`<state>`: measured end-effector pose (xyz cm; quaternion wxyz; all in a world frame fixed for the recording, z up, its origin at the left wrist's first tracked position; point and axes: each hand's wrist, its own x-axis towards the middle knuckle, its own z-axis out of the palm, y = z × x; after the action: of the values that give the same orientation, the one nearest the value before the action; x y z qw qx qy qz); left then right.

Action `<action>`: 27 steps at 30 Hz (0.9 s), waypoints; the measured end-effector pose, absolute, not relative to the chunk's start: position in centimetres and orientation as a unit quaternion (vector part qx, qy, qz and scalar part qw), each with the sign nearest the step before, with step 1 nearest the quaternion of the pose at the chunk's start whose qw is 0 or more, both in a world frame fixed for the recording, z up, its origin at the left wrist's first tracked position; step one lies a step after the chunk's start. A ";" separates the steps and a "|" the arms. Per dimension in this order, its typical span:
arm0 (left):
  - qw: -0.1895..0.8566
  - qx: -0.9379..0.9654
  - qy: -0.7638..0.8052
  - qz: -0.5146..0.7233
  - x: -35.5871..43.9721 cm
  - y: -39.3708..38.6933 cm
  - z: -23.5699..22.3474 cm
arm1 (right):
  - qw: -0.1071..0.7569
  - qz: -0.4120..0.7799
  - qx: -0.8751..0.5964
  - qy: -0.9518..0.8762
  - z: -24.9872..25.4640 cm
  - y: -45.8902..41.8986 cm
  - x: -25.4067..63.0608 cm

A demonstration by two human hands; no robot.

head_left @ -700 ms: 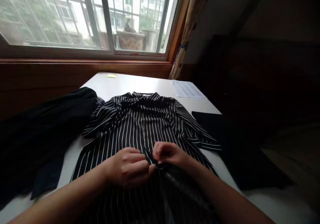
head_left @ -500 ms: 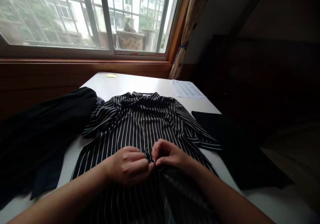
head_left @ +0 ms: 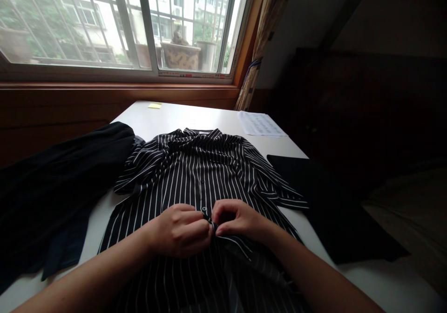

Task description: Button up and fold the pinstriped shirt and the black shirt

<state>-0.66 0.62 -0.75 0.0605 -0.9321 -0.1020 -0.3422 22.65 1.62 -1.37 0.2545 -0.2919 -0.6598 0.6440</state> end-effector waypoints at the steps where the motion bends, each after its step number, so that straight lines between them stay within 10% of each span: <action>1: 0.070 -0.935 -0.102 -0.333 -0.7 0.7 -0.7 | 0.257 0.640 -0.294 -0.662 -1.4 1.6 22.6; 27: 0.085 -0.949 -0.075 -0.295 -1.3 1.2 -0.9 | 0.254 0.630 -0.299 -0.670 -1.2 1.7 22.6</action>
<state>-1.27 1.24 -0.88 0.0847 -0.9487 -0.0754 -0.2950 22.58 1.65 -1.17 0.2543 -0.2994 -0.6703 0.6296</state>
